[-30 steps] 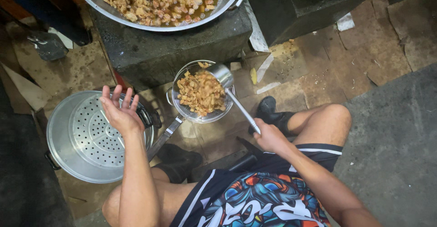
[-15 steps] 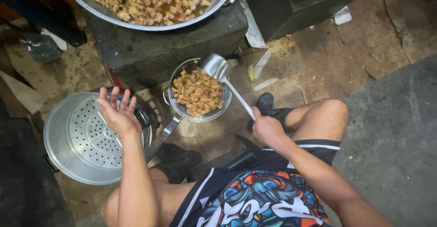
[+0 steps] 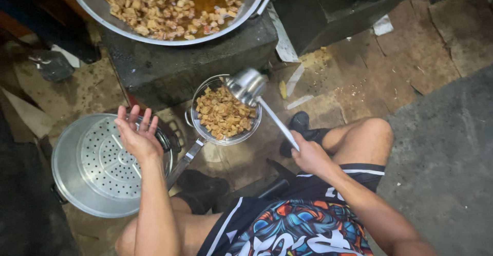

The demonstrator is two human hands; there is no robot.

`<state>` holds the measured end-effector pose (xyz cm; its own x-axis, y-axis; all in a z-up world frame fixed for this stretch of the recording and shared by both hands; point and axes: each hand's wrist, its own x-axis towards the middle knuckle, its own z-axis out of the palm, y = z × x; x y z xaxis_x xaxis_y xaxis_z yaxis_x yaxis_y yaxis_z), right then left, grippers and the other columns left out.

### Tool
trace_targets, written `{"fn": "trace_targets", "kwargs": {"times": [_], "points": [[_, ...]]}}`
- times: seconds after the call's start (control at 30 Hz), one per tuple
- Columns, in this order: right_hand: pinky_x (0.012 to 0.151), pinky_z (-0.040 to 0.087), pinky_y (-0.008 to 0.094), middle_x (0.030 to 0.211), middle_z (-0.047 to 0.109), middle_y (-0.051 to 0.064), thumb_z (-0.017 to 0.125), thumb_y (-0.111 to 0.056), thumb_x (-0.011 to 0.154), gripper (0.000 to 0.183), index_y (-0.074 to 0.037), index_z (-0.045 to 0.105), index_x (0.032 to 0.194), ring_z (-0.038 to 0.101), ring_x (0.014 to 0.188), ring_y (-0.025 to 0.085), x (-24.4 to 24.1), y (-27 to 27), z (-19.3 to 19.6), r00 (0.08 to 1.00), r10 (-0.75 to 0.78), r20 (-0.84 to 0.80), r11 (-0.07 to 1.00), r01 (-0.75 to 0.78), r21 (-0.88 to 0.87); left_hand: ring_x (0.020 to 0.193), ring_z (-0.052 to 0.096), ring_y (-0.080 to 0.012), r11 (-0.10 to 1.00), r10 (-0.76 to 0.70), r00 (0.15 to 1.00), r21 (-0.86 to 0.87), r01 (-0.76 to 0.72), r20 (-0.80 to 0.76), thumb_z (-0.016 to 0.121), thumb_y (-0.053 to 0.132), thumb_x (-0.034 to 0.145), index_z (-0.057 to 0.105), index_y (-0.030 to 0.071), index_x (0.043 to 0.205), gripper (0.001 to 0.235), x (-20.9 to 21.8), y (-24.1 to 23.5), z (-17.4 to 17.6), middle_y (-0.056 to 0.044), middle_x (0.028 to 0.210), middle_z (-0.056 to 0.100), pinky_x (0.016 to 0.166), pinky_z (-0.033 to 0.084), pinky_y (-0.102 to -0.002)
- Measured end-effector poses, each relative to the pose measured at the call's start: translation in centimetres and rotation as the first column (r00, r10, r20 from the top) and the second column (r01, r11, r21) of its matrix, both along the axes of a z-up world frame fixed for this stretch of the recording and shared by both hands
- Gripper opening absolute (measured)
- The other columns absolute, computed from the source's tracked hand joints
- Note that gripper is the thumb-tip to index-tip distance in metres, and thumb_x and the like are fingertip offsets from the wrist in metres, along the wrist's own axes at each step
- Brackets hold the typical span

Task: The person scoops fried food pieces from a large pan of hot oil using a handled strainer and transfers them into a smaller strainer held over a pot.

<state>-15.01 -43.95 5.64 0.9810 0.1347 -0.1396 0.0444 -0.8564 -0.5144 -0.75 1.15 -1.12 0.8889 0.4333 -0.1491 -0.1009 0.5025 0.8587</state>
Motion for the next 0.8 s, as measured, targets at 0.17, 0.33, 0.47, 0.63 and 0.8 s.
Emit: {"fn": "trace_targets", "kwargs": {"times": [0.17,0.33,0.47,0.63,0.8], "points": [[0.032,0.034,0.033,0.055,0.046,0.003,0.061,-0.020,0.096,0.054,-0.015,0.047,0.148,0.042,0.036,0.015,-2.0,-1.4,1.4,0.634,-0.143,-0.760,0.701,0.607,0.375,0.125,0.065,-0.0384,1.000,-0.010,1.000,0.016,0.010,-0.007,0.045,0.060,0.105,0.038,0.014,0.157,0.070,-1.1,-0.7,0.1,-0.013,0.140,0.059,0.100,0.055,-0.051],[0.027,0.027,0.022,0.057,0.037,-0.004,0.051,-0.022,0.104,0.044,-0.010,0.050,0.146,0.033,0.034,0.005,-3.6,-4.1,4.6,0.348,0.283,-0.894,0.099,0.917,0.387,0.125,0.065,-0.0375,1.000,-0.004,1.000,0.001,0.004,-0.023,0.043,0.059,0.106,0.039,0.012,0.156,0.069,-1.0,-1.2,0.6,-0.013,0.140,0.059,0.101,0.055,-0.051],[0.026,0.028,0.023,0.064,0.043,-0.001,0.045,-0.027,0.106,0.041,-0.009,0.046,0.143,0.034,0.035,0.005,-3.2,-5.2,7.9,0.434,0.629,-0.645,-0.142,0.880,0.453,0.125,0.064,-0.0382,1.000,-0.008,1.000,-0.006,0.008,-0.013,0.042,0.058,0.106,0.038,0.011,0.157,0.069,-1.3,-1.6,0.5,-0.014,0.140,0.058,0.101,0.053,-0.051],[0.030,0.030,0.022,0.067,0.047,0.001,0.047,-0.026,0.099,0.045,-0.011,0.049,0.142,0.041,0.042,0.008,4.6,-3.7,12.2,0.476,0.198,-0.857,0.149,0.849,0.506,0.127,0.063,-0.0396,1.000,-0.004,1.000,-0.010,0.004,-0.018,0.040,0.058,0.106,0.035,0.011,0.157,0.070,-1.1,-2.1,0.9,-0.015,0.142,0.057,0.102,0.053,-0.051],[0.031,0.034,0.030,0.059,0.054,0.003,0.058,-0.030,0.098,0.024,-0.007,0.063,0.098,0.047,0.037,0.013,22.1,-2.4,13.5,0.907,-0.090,-0.411,0.769,0.326,0.550,0.128,0.060,-0.0403,0.999,0.011,1.000,-0.037,-0.011,-0.006,0.039,0.057,0.106,0.035,0.010,0.158,0.070,-0.5,-2.4,1.4,-0.016,0.143,0.055,0.102,0.052,-0.051]]}}
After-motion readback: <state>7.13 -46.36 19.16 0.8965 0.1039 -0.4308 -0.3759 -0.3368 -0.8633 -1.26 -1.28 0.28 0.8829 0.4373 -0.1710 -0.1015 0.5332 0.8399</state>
